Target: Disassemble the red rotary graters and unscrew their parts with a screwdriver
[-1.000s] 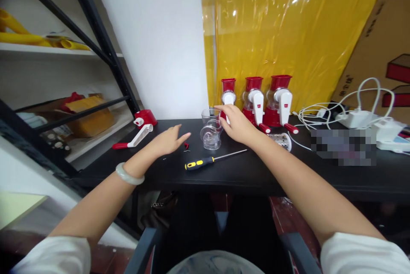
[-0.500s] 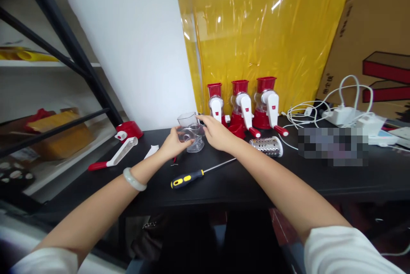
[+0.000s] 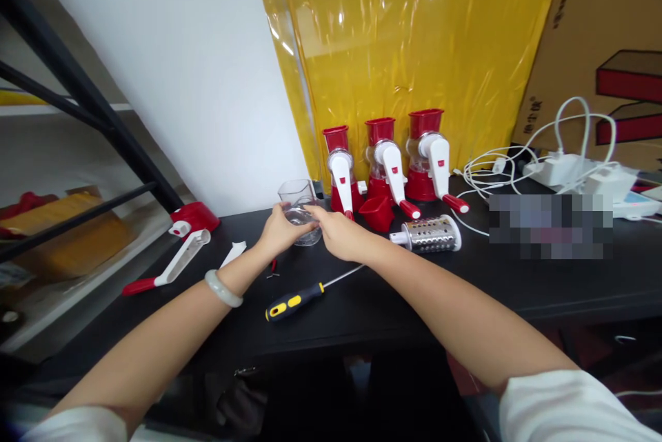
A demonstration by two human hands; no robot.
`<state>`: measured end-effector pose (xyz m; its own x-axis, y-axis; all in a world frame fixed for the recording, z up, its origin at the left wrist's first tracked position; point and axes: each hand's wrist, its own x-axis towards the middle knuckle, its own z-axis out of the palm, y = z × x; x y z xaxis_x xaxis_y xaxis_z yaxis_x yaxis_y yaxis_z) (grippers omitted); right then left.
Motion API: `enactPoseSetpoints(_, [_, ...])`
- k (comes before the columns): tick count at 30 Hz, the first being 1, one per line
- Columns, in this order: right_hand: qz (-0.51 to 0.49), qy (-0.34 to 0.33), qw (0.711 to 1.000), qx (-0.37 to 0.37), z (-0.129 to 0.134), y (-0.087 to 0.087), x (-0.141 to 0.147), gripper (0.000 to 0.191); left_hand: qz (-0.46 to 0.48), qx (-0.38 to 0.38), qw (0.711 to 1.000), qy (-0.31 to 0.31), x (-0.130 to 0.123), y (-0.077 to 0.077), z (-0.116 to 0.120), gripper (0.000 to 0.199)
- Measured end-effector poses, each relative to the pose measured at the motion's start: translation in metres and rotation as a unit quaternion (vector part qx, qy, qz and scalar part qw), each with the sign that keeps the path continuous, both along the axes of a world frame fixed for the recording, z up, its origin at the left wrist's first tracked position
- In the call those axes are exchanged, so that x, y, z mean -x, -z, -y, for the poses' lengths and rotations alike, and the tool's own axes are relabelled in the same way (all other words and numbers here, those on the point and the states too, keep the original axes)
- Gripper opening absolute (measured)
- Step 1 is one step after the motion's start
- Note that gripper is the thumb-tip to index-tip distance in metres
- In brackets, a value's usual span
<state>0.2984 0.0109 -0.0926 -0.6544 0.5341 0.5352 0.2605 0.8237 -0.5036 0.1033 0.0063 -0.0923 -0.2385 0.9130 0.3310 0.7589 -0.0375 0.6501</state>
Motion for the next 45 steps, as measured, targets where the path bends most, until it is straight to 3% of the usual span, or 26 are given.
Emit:
enactPoseSetpoints(2, [-0.022, 0.000, 1.000, 0.003, 0.000, 0.003, -0.002, 0.053, 0.033, -0.011, 0.999, 0.001, 0.005, -0.002, -0.001, 0.091])
enactPoseSetpoints(5, [-0.046, 0.013, 0.999, 0.001, -0.001, 0.009, -0.003, 0.053, 0.172, 0.028, 0.985, 0.018, 0.019, -0.006, -0.001, 0.071])
enactPoseSetpoints(9, [-0.041, 0.029, 0.998, -0.031, 0.000, 0.016, 0.000, 0.048, 0.392, 0.108, 0.912, 0.057, 0.041, -0.015, 0.003, 0.052])
enactPoseSetpoints(12, [-0.018, 0.053, 0.997, -0.053, 0.003, 0.019, 0.005, 0.047, 0.502, 0.133, 0.851, 0.076, 0.053, -0.021, 0.006, 0.050])
enactPoseSetpoints(16, [0.030, 0.076, 0.995, -0.065, 0.006, 0.026, 0.011, 0.045, 0.563, 0.154, 0.803, 0.117, 0.062, -0.024, 0.011, 0.060])
enactPoseSetpoints(23, [0.148, 0.053, 0.984, -0.089, -0.001, 0.035, 0.027, 0.039, 0.637, 0.141, 0.740, 0.164, 0.076, -0.021, 0.011, 0.066])
enactPoseSetpoints(29, [0.356, 0.131, 0.915, -0.139, 0.002, 0.014, 0.050, 0.030, 0.652, 0.139, 0.719, 0.195, 0.086, -0.017, 0.006, 0.063])
enactPoseSetpoints(32, [0.394, 0.153, 0.895, -0.140, 0.006, 0.007, 0.059, 0.028, 0.665, 0.115, 0.708, 0.209, 0.092, -0.017, 0.004, 0.059])
enactPoseSetpoints(35, [0.410, 0.154, 0.886, -0.151, 0.008, 0.006, 0.063, 0.028, 0.664, 0.098, 0.716, 0.190, 0.097, -0.019, 0.003, 0.058])
enactPoseSetpoints(40, [0.405, 0.123, 0.889, -0.175, 0.007, 0.009, 0.063, 0.024, 0.649, 0.104, 0.734, 0.168, 0.101, -0.021, 0.003, 0.060])
enactPoseSetpoints(45, [0.278, 0.009, 0.942, -0.190, 0.010, 0.021, 0.070, 0.022, 0.636, 0.099, 0.744, 0.177, 0.098, -0.020, 0.005, 0.060])
